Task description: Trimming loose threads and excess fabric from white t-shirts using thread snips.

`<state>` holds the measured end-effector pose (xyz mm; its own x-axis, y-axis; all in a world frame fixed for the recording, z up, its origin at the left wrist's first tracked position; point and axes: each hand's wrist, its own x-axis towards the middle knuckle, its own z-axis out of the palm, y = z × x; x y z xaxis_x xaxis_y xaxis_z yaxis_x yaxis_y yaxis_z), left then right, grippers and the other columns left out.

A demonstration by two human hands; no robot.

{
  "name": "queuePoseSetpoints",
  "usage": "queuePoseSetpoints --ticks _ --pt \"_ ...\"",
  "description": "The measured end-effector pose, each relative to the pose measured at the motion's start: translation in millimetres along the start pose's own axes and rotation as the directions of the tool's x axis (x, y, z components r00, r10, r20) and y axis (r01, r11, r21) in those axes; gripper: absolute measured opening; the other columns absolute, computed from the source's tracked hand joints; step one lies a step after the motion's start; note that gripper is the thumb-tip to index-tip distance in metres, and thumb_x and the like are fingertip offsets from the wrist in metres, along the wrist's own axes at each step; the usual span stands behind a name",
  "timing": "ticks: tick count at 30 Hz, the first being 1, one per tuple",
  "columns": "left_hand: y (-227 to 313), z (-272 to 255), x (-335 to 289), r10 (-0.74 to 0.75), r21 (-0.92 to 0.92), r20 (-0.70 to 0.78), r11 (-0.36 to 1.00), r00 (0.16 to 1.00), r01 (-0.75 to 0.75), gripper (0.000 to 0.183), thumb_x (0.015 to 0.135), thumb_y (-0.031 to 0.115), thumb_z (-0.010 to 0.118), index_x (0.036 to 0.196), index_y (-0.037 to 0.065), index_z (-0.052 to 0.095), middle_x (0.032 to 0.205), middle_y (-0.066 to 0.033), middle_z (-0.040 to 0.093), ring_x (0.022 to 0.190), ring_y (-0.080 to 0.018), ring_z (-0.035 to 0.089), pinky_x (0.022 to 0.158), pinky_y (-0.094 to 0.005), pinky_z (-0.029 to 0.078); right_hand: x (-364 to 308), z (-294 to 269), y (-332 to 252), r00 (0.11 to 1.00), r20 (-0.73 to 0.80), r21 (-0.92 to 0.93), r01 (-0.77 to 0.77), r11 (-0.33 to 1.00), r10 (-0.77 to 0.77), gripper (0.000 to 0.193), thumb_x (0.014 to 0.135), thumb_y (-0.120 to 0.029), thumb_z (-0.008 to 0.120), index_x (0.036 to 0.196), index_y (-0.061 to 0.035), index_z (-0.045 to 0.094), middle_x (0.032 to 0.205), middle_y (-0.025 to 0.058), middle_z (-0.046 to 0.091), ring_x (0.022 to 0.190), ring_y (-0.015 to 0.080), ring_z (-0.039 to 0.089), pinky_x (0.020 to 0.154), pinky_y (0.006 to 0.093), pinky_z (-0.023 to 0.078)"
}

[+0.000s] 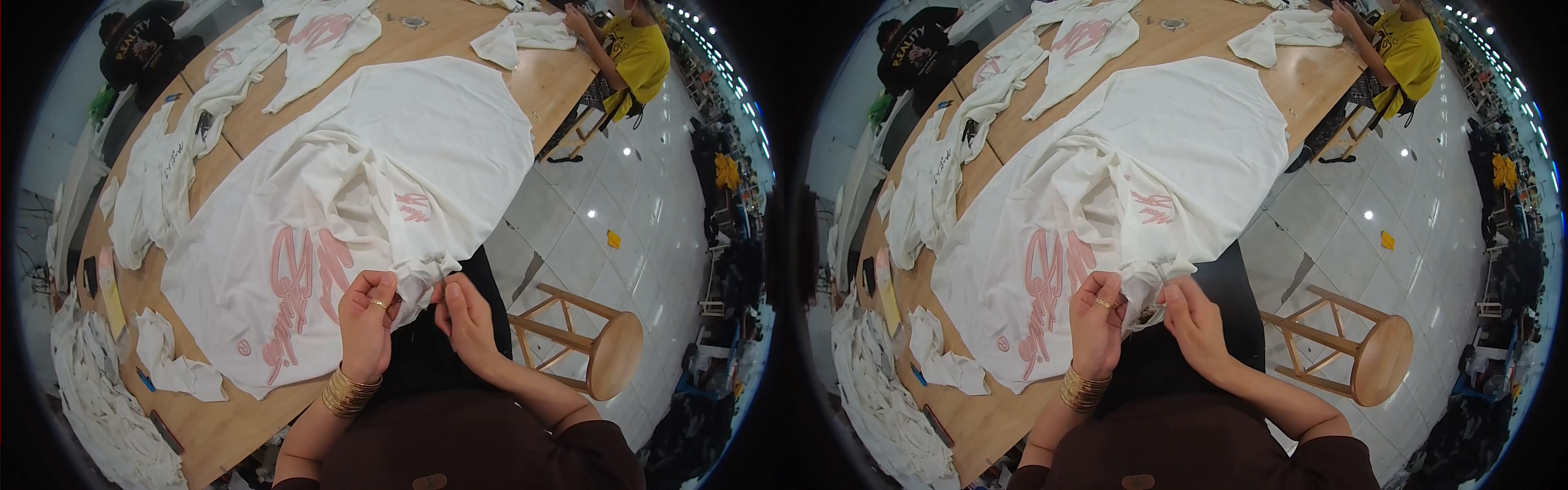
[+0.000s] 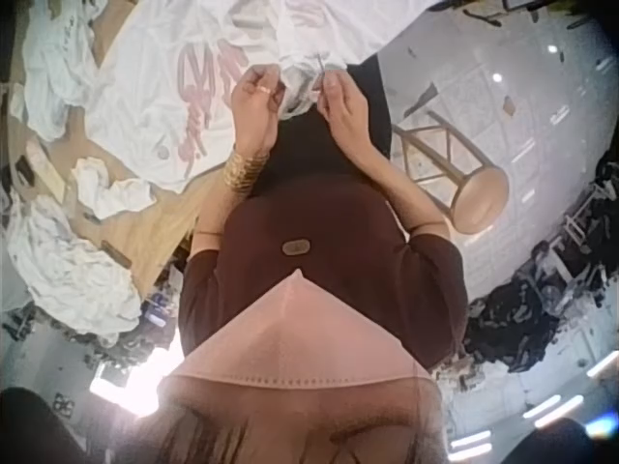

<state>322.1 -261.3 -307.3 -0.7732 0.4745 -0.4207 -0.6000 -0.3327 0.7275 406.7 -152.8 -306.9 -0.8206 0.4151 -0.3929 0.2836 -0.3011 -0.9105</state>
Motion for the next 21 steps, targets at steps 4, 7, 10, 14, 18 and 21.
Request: queuePoseSetpoints --ticks 4,7,10,14,18,21 --pt "0 -2 0 0.008 0.076 0.018 0.997 1.0 -0.009 0.008 0.088 0.012 0.055 0.085 0.004 0.053 0.074 0.0033 0.053 0.063 -0.0029 0.045 0.058 -0.0168 0.038 8 -5 -4 0.929 -0.11 -0.294 0.309 0.904 -0.354 0.022 0.084 -0.022 0.06 0.092 -0.0037 0.051 0.058 0.0022 0.05 0.05 0.0073 0.043 0.049 0.0216 0.037" --pt "-2 -7 3 0.117 0.289 0.065 0.948 0.991 -0.131 0.009 0.088 0.012 0.055 0.085 0.003 0.052 0.072 0.003 0.052 0.062 -0.0022 0.043 0.057 -0.0162 0.036 19 -8 -5 0.928 -0.033 -0.485 0.309 0.818 -0.371 0.025 0.081 -0.022 0.063 0.094 -0.0044 0.052 0.063 0.0091 0.057 0.05 0.0159 0.053 0.049 0.027 0.042" --pt "5 -11 4 0.264 0.493 0.107 0.823 0.959 -0.281 0.011 0.088 0.012 0.055 0.085 0.002 0.051 0.071 0.0028 0.051 0.061 -0.0017 0.042 0.057 -0.0163 0.036 27 -25 -14 0.887 0.059 -0.71 0.359 0.606 -0.457 0.025 0.08 -0.022 0.064 0.094 -0.0044 0.052 0.07 0.0162 0.06 0.062 0.0334 0.06 0.05 0.0379 0.045" --pt "3 -10 6 0.327 0.525 0.143 0.775 0.934 -0.352 0.011 0.088 0.011 0.055 0.085 0.002 0.051 0.07 0.0025 0.051 0.059 -0.002 0.042 0.054 -0.0173 0.035 35 -30 -20 0.895 0.08 -0.725 0.354 0.59 -0.438 0.025 0.082 -0.024 0.061 0.095 -0.0047 0.051 0.07 0.0162 0.06 0.062 0.0332 0.06 0.053 0.0378 0.045" --pt "8 -9 6 0.139 0.384 0.067 0.91 0.988 -0.155 0.01 0.088 0.011 0.055 0.085 0.002 0.051 0.069 0.0024 0.052 0.057 -0.0026 0.042 0.053 -0.0178 0.035 35 -26 -22 0.946 0.083 -0.668 0.286 0.687 -0.313 0.024 0.084 -0.025 0.057 0.097 -0.0046 0.05 0.072 0.0168 0.059 0.063 0.0311 0.059 0.057 0.0343 0.045" --pt "9 -12 5 0.07 0.28 0.09 0.955 0.993 -0.093 0.01 0.088 0.011 0.055 0.085 0.003 0.051 0.068 0.0025 0.051 0.055 -0.0028 0.041 0.052 -0.018 0.035 15 -20 -35 0.973 0.041 -0.529 0.214 0.821 -0.227 0.023 0.088 -0.025 0.053 0.096 -0.004 0.049 0.07 0.0138 0.057 0.059 0.0244 0.056 0.057 0.0315 0.043"
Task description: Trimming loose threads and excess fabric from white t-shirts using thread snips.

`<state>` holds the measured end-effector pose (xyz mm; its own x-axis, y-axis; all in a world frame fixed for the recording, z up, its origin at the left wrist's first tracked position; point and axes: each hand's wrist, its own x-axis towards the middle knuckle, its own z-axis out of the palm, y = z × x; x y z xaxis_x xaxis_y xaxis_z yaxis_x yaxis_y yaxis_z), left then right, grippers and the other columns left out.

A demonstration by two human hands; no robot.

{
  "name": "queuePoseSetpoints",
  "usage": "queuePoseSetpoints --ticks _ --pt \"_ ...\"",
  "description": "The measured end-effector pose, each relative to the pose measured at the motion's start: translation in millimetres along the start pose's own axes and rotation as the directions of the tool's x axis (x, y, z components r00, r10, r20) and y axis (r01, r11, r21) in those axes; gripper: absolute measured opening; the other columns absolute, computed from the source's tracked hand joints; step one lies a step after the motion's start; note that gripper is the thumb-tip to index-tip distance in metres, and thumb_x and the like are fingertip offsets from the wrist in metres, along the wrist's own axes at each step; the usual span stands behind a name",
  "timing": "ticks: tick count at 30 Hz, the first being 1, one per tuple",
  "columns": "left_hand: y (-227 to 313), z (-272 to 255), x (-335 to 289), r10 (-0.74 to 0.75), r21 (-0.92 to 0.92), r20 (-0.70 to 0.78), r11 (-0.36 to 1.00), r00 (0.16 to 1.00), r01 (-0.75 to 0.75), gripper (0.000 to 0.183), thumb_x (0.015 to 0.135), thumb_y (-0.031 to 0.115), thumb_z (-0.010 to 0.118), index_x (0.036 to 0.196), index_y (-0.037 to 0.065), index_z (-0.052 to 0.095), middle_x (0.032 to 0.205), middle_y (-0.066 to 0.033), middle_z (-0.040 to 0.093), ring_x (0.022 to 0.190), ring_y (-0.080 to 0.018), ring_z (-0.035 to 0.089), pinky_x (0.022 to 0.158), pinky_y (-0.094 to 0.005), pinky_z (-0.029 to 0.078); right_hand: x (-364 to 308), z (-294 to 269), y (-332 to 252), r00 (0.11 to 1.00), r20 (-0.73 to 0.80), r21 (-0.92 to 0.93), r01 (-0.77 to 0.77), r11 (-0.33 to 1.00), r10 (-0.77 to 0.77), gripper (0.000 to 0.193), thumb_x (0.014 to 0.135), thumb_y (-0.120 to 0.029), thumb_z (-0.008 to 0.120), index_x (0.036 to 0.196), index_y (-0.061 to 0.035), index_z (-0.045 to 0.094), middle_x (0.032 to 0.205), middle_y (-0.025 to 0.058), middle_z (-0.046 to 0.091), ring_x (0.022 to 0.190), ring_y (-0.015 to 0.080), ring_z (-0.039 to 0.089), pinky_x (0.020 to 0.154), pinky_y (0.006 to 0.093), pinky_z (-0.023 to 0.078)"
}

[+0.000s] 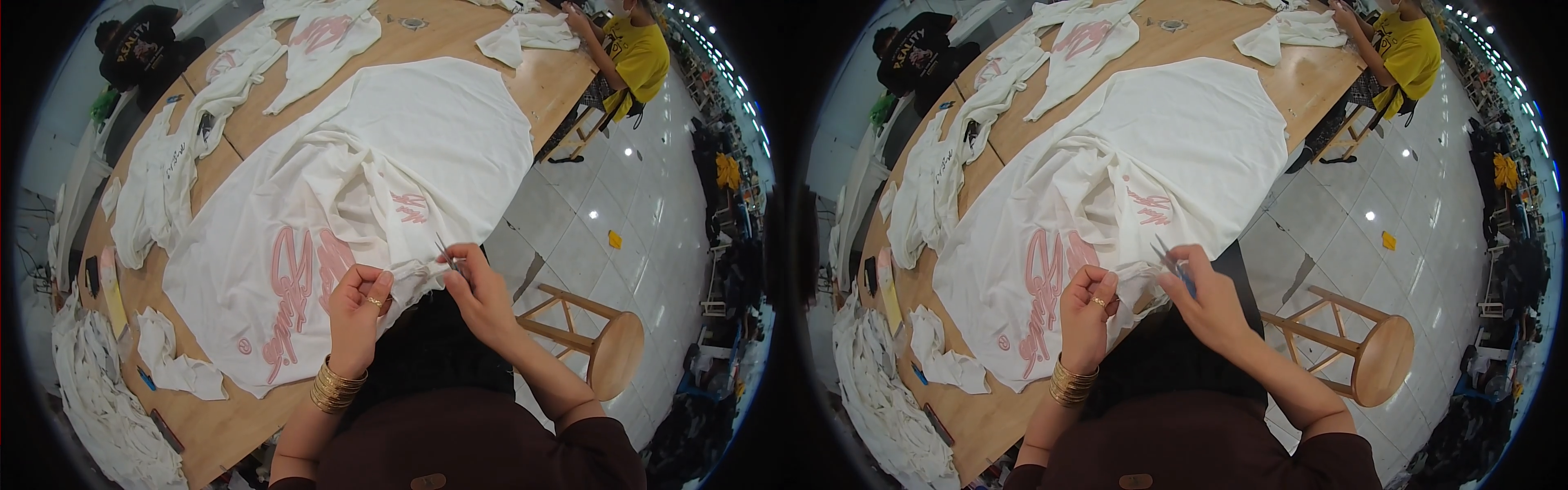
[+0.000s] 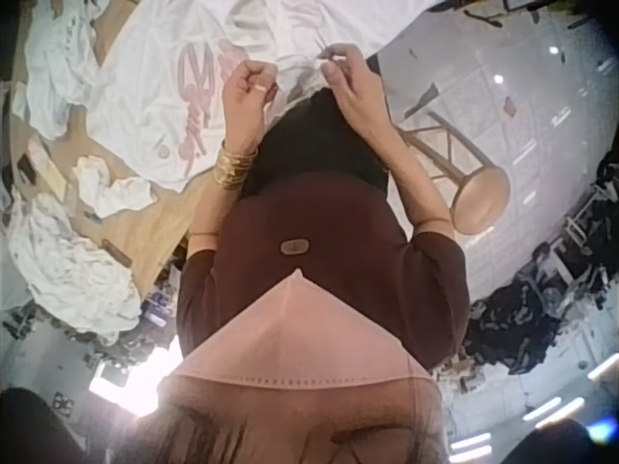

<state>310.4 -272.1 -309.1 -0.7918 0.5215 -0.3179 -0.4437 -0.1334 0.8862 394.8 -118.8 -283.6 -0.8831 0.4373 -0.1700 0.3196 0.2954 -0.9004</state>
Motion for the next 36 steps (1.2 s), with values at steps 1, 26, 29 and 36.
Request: queuePoseSetpoints --ticks 1,26,29,36 --pt "0 1 -1 0.011 0.009 -0.008 1.0 1.0 -0.011 0.01 0.088 0.011 0.055 0.085 0.003 0.051 0.068 0.0027 0.051 0.055 -0.0025 0.04 0.052 -0.0179 0.034 -7 6 7 0.999 0.018 0.262 0.036 0.964 -0.042 0.024 0.092 -0.027 0.045 0.096 -0.0033 0.049 0.061 0.0074 0.051 0.054 0.0144 0.046 0.054 0.0267 0.038" --pt "-3 11 -7 0.121 0.15 0.034 0.981 0.992 -0.125 0.01 0.088 0.011 0.054 0.082 0.005 0.048 0.066 0.0045 0.046 0.058 -0.0018 0.041 0.055 -0.0175 0.037 -11 15 3 0.938 0.296 0.456 -0.305 0.836 0.181 0.034 0.096 -0.034 0.032 0.083 -0.0066 0.046 0.047 -0.0029 0.034 0.035 0.0041 0.025 0.033 0.0194 0.02" --pt "0 8 -4 0.024 0.043 -0.019 0.999 1.0 -0.023 0.011 0.088 0.012 0.054 0.08 0.007 0.047 0.063 0.0058 0.041 0.054 -0.0022 0.034 0.051 -0.0184 0.031 -14 14 5 0.942 0.28 0.449 -0.3 0.842 0.186 0.034 0.096 -0.033 0.033 0.08 -0.0061 0.047 0.049 -0.0024 0.035 0.041 0.0049 0.029 0.039 0.02 0.024" --pt "1 9 -3 0.003 -0.024 -0.038 1.0 0.999 -0.004 0.012 0.088 0.012 0.054 0.08 0.008 0.046 0.062 0.0066 0.038 0.054 -0.0032 0.032 0.052 -0.0195 0.029 -18 14 6 0.916 0.353 0.425 -0.34 0.839 0.193 0.033 0.096 -0.03 0.033 0.079 -0.0056 0.047 0.05 -0.0019 0.036 0.046 0.0054 0.032 0.045 0.0211 0.028"
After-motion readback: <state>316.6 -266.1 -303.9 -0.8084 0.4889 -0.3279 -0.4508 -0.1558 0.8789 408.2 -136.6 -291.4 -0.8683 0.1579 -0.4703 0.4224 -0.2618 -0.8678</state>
